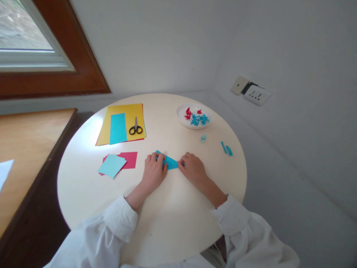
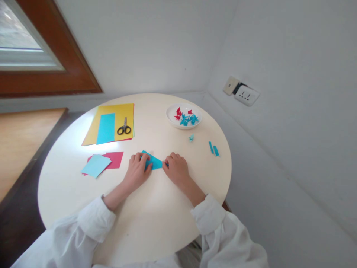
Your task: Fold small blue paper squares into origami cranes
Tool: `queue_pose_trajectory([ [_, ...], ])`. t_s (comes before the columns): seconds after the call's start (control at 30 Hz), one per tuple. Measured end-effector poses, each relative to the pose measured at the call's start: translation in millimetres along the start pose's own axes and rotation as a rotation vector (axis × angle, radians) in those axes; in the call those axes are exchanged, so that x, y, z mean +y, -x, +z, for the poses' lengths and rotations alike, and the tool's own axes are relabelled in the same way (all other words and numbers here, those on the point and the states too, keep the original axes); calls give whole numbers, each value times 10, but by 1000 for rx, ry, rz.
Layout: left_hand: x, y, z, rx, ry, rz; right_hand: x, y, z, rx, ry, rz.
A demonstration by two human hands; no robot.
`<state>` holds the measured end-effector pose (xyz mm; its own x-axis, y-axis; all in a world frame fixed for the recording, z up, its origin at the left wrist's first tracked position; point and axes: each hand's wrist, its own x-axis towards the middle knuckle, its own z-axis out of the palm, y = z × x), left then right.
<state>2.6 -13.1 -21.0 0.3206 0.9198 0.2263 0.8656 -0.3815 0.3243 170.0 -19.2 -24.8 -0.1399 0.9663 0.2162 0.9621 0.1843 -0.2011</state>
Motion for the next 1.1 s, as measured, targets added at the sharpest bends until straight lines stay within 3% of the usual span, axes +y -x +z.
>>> queue_pose_trajectory([
  [0.2, -11, 10, 12, 0, -8, 56, -12, 4, -25, -8, 1, 0],
  [1.1, -13, 18, 11, 17, -10, 55, -12, 4, 3, 13, 15, 6],
])
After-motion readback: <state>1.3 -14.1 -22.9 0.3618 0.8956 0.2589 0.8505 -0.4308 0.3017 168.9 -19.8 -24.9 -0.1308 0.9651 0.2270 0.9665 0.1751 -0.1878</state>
